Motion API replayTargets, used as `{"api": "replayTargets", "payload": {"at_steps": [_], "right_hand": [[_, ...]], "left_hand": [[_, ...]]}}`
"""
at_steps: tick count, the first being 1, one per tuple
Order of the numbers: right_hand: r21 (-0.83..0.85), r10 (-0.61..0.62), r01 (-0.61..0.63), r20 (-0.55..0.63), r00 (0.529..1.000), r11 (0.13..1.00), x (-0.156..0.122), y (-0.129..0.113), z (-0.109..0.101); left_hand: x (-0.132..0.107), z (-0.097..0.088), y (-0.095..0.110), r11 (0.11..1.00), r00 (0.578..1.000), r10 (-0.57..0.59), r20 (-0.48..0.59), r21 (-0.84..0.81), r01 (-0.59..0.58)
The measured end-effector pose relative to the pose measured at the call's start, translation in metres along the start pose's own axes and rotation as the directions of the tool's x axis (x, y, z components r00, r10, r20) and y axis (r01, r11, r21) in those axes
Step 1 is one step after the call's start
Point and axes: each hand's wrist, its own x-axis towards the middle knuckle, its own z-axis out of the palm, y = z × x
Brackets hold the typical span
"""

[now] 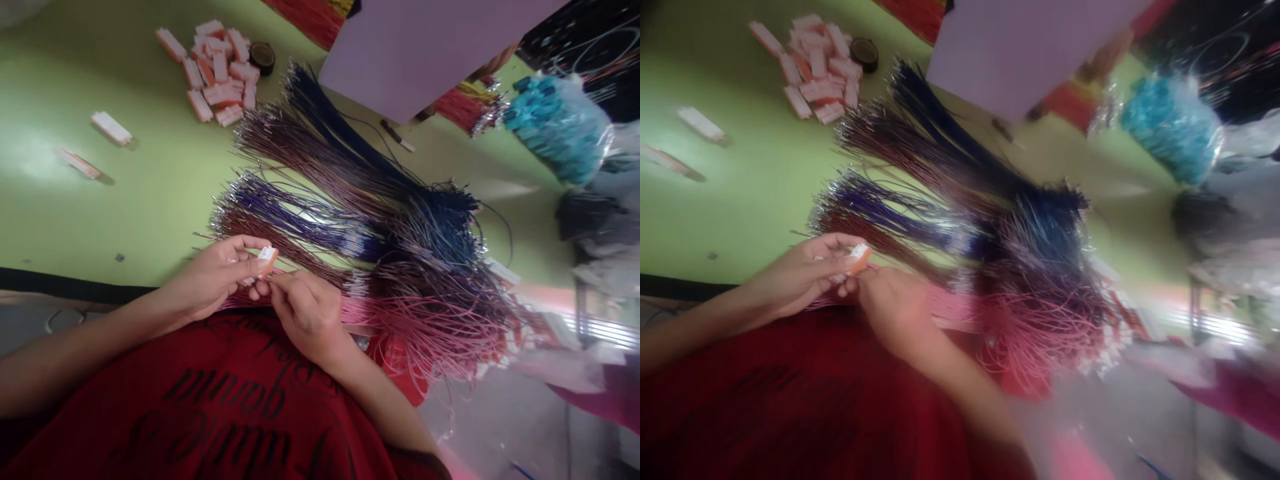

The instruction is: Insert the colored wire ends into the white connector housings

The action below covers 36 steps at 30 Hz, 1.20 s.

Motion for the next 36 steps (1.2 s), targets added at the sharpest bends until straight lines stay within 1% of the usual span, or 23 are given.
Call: {"api": "replayTargets", "payload": {"at_steps": [2,4,8,10,14,17,20,22,26,29,32,34,36], "right_hand": [[0.018,-0.017,0.018,-0.013,1.0,1.0,-0.001,0.0,0.0],[0.004,-0.01,0.01,-0.012,1.0,1.0,-0.003,0.002,0.001],[-0.029,0.1,-0.099,0.033,0.994,0.995,-0.008,0.008,0.005],[-0.012,0.128,-0.128,0.038,0.991,0.992,-0.008,0.012,0.006],[-0.011,0.108,-0.108,0.012,0.994,0.994,-0.005,0.014,0.005],[-0.04,0.069,-0.07,-0.027,0.997,0.997,-0.002,0.014,0.005],[-0.037,0.019,-0.022,-0.065,0.998,0.999,-0.001,0.013,0.006],[-0.032,0.031,-0.033,-0.056,0.998,0.999,-0.001,0.012,0.006],[-0.006,0.143,-0.143,0.004,0.99,0.99,-0.001,0.008,0.003],[0.078,0.255,-0.257,0.031,0.966,0.963,0.001,0.003,-0.001],[0.213,0.394,-0.395,0.045,0.918,0.894,0.004,-0.002,-0.002],[0.313,0.479,-0.475,0.069,0.875,0.822,0.006,-0.004,-0.002],[0.392,0.546,-0.544,0.118,0.83,0.742,0.008,-0.005,-0.001]], "left_hand": [[-0.001,0.001,-0.001,1.0,1.0,-0.02,-0.014,0.0,0.021],[0.0,0.001,-0.002,1.0,0.999,-0.023,-0.034,-0.004,0.023],[0.003,-0.003,0.0,0.999,0.999,0.026,-0.04,-0.024,-0.027],[0.005,-0.004,0.002,0.999,0.999,0.036,-0.032,-0.022,-0.036],[0.009,-0.005,0.003,0.999,0.999,0.044,-0.03,-0.018,-0.045],[0.009,-0.005,0.002,0.999,0.998,0.05,-0.04,-0.017,-0.05],[0.008,-0.004,0.002,1.0,0.999,0.029,-0.03,0.005,-0.028],[0.007,-0.003,0.002,1.0,1.0,0.024,-0.019,0.02,-0.024],[0.005,-0.003,0.001,0.997,0.998,0.06,-0.009,0.045,-0.059],[0.003,-0.003,0.0,0.991,0.994,0.109,-0.018,0.084,-0.107],[0.001,-0.001,0.001,0.972,0.983,0.18,-0.03,0.16,-0.173],[0.0,0.001,0.002,0.955,0.978,0.208,-0.028,0.223,-0.197],[-0.001,0.002,0.004,0.939,0.975,0.221,-0.023,0.275,-0.207]]}}
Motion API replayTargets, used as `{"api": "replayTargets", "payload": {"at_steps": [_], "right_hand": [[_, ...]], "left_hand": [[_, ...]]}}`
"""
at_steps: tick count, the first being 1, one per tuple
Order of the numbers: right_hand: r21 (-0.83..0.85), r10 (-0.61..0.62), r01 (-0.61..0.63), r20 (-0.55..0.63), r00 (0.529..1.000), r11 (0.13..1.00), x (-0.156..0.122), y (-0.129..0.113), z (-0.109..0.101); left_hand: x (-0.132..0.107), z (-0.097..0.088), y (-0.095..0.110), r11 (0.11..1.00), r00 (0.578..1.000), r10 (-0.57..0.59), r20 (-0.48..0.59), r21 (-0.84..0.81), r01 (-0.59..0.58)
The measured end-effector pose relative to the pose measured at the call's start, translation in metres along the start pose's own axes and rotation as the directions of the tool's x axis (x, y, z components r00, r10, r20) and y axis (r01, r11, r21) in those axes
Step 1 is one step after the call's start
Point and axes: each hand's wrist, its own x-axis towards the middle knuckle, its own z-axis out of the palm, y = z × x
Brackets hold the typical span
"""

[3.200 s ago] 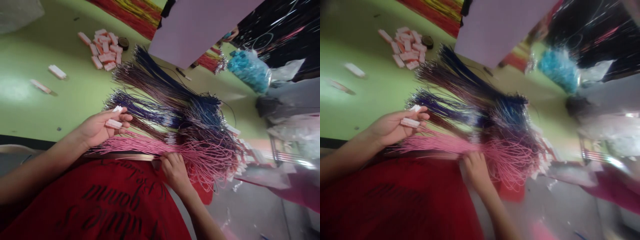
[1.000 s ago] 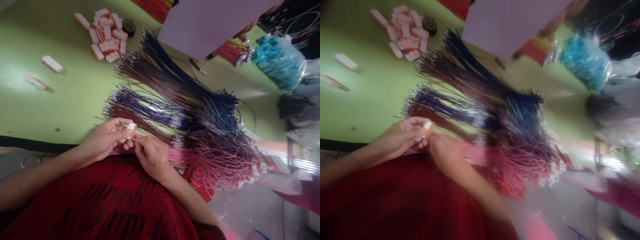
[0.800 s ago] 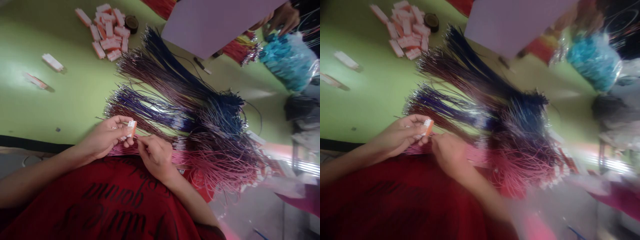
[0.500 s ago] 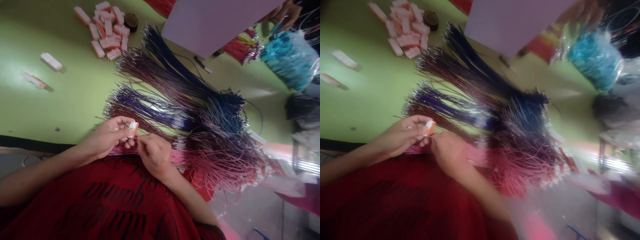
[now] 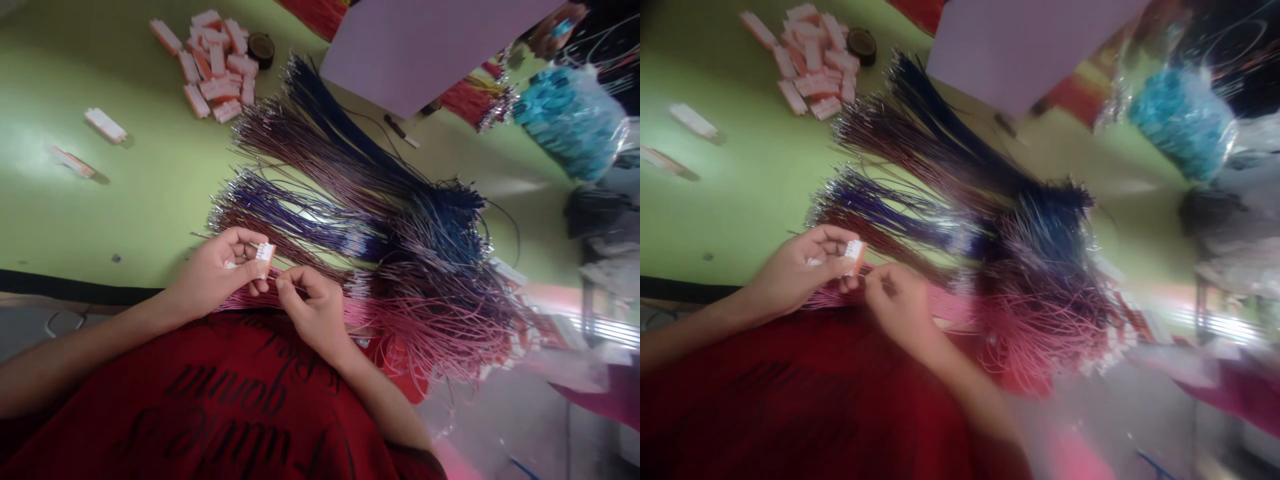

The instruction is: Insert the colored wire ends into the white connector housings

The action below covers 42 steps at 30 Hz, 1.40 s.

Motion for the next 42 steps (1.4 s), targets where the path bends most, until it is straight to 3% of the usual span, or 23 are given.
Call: {"api": "replayTargets", "payload": {"at_steps": [7,19,24,27,31,36,42], "right_hand": [[0.125,0.149,-0.155,0.059,0.987,0.98,0.003,-0.002,0.0],[0.268,0.133,-0.162,0.125,0.983,0.95,-0.001,0.0,0.003],[0.314,0.229,-0.26,0.132,0.965,0.913,0.004,-0.003,0.001],[0.298,0.281,-0.289,0.071,0.957,0.91,0.004,0.004,-0.005],[0.278,0.32,-0.28,-0.109,0.941,0.919,0.0,0.016,-0.02],[0.206,0.278,-0.258,-0.075,0.958,0.944,-0.001,0.007,-0.023],[0.151,0.232,-0.227,-0.011,0.973,0.962,0.0,-0.001,-0.016]], "left_hand": [[0.001,-0.002,-0.003,0.998,1.0,0.019,0.022,0.055,-0.02],[-0.003,0.004,-0.01,0.999,0.999,-0.004,0.035,0.054,0.002],[-0.004,0.009,-0.006,0.997,0.999,0.044,-0.033,0.069,-0.042],[-0.001,0.002,0.0,0.991,0.99,0.093,-0.11,0.109,-0.081],[0.002,-0.014,0.009,0.971,0.908,0.232,-0.348,0.137,-0.195],[0.002,-0.01,0.005,0.996,0.986,0.077,-0.15,0.055,-0.069],[0.004,0.001,-0.007,0.999,1.0,-0.016,-0.005,-0.051,0.016]]}}
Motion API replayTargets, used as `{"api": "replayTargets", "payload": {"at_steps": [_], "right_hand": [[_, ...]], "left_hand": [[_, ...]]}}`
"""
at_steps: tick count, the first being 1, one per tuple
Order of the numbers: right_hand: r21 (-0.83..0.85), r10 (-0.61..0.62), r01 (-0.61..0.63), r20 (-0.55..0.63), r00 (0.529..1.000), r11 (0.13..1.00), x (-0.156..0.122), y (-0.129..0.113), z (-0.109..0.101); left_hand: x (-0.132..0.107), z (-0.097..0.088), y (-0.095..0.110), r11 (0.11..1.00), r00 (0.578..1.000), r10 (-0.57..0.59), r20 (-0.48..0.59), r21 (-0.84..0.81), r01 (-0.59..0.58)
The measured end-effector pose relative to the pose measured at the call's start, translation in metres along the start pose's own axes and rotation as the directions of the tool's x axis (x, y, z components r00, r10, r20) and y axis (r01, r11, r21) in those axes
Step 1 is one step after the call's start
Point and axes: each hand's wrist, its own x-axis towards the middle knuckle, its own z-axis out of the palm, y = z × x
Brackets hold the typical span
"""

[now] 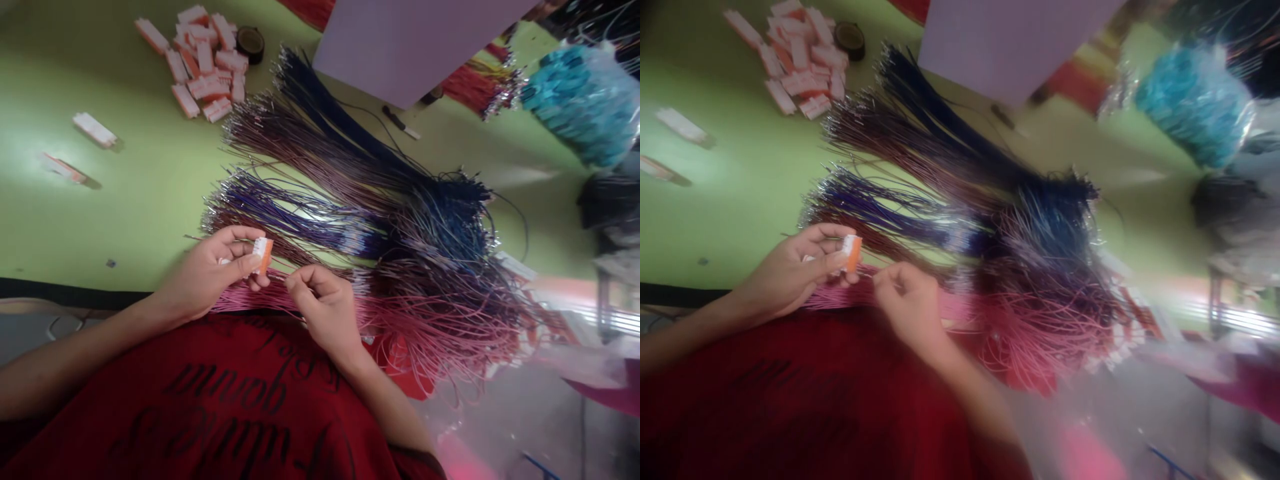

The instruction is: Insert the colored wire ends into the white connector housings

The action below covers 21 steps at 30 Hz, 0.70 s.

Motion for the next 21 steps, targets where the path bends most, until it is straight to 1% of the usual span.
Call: {"api": "replayTargets", "payload": {"at_steps": [3,8,13,17,19,21], "right_hand": [[-0.012,-0.029,0.029,0.007,1.0,1.0,-0.0005,0.0007,0.0011],[-0.06,-0.152,0.152,-0.004,0.988,0.987,-0.0014,-0.0009,0.0036],[-0.154,-0.268,0.261,-0.025,0.963,0.953,-0.0021,0.0023,0.0059],[-0.246,-0.368,0.348,-0.04,0.929,0.905,-0.0029,0.0068,0.007],[-0.256,-0.392,0.37,-0.041,0.919,0.893,-0.0029,0.0075,0.0067],[-0.234,-0.376,0.358,-0.038,0.926,0.904,-0.0025,0.007,0.0061]], "left_hand": [[0.0003,-0.0008,-0.0004,0.999,1.0,-0.016,0.018,-0.034,0.016],[0.0003,-0.0019,0.0007,0.995,0.999,-0.043,0.024,-0.084,0.045],[0.0017,-0.0028,-0.0012,0.996,0.998,-0.055,0.025,-0.064,0.057],[0.0027,-0.0029,-0.0032,0.998,0.999,-0.041,0.016,-0.041,0.042],[0.0028,-0.0027,-0.0036,0.998,0.999,-0.032,0.012,-0.055,0.033],[0.0027,-0.0022,-0.0034,0.997,0.999,-0.031,0.018,-0.07,0.032]]}}
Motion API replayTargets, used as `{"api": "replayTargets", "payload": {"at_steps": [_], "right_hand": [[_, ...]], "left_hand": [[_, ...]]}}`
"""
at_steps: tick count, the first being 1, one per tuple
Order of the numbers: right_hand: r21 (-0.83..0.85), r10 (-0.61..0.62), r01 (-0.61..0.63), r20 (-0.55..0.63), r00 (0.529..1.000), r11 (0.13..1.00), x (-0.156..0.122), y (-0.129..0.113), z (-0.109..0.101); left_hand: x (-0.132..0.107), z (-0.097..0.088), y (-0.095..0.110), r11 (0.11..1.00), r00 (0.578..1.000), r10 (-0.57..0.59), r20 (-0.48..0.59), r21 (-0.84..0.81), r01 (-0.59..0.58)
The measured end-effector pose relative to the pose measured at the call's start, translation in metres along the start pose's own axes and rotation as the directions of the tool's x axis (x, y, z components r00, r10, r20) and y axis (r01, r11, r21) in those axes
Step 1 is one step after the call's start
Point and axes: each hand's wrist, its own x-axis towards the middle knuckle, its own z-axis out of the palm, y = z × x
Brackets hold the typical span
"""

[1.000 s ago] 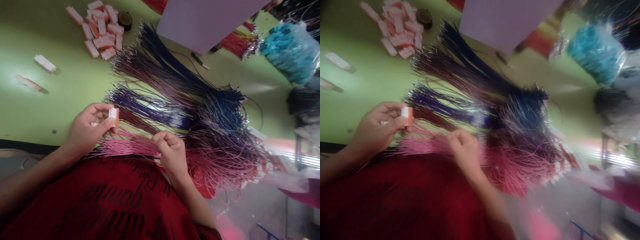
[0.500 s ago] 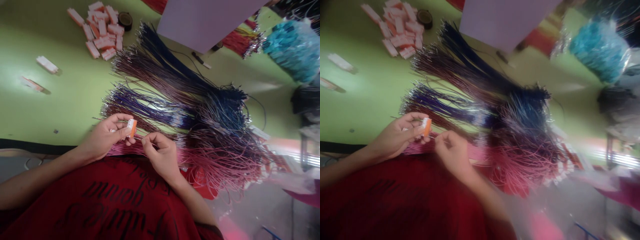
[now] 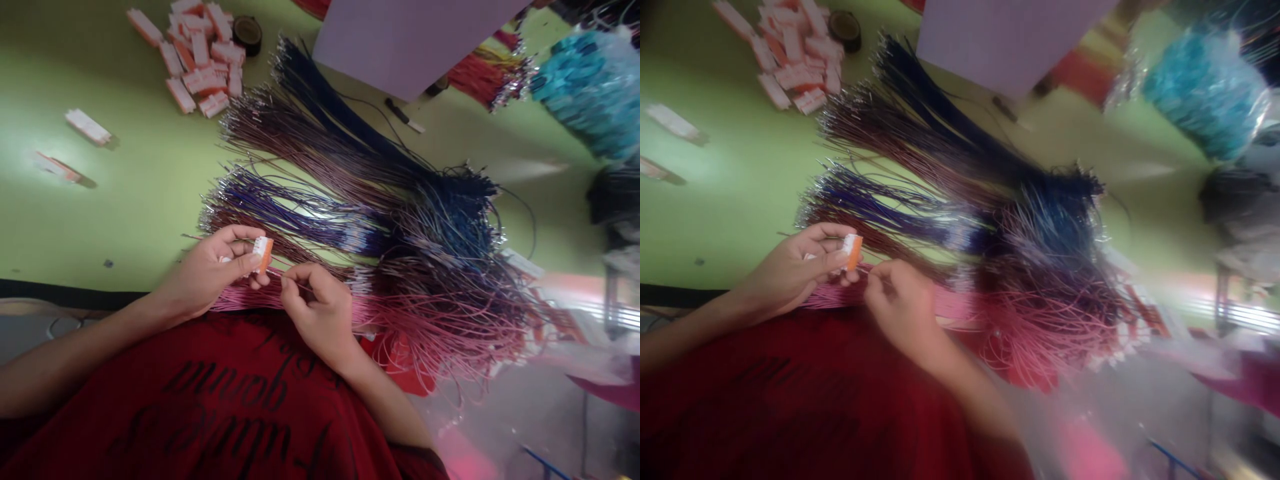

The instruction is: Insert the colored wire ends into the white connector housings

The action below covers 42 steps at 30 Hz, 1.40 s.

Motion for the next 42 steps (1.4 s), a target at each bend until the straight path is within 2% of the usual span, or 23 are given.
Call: {"api": "replayTargets", "payload": {"at_steps": [5,19,31,35,38,40,42], "right_hand": [[0.042,0.056,-0.057,0.013,0.998,0.998,0.0,-0.003,-0.001],[0.08,0.024,-0.025,0.012,1.0,0.997,-0.006,-0.008,-0.002],[0.119,-0.018,0.007,0.09,0.996,0.993,-0.011,-0.004,0.009],[0.111,-0.063,0.05,0.119,0.991,0.993,-0.014,-0.001,0.009],[0.021,-0.111,0.109,0.108,0.988,0.994,-0.007,0.011,-0.004],[-0.145,-0.16,0.165,0.045,0.986,0.976,0.001,0.027,-0.017],[-0.354,-0.205,0.195,0.009,0.979,0.915,0.008,0.045,-0.028]], "left_hand": [[-0.001,0.002,0.001,0.999,1.0,-0.025,0.017,-0.038,0.026],[-0.005,0.003,0.0,0.999,0.999,-0.013,0.039,-0.034,0.015],[-0.011,0.012,0.003,0.997,0.997,-0.071,0.011,0.017,0.071],[-0.013,0.008,0.005,0.996,0.998,-0.065,0.002,0.065,0.065],[-0.011,0.001,0.006,0.993,0.999,-0.026,-0.036,0.111,0.03],[-0.009,-0.003,0.007,0.988,0.999,-0.027,-0.042,0.149,0.033],[-0.008,-0.004,0.008,0.984,0.999,-0.046,-0.019,0.174,0.048]]}}
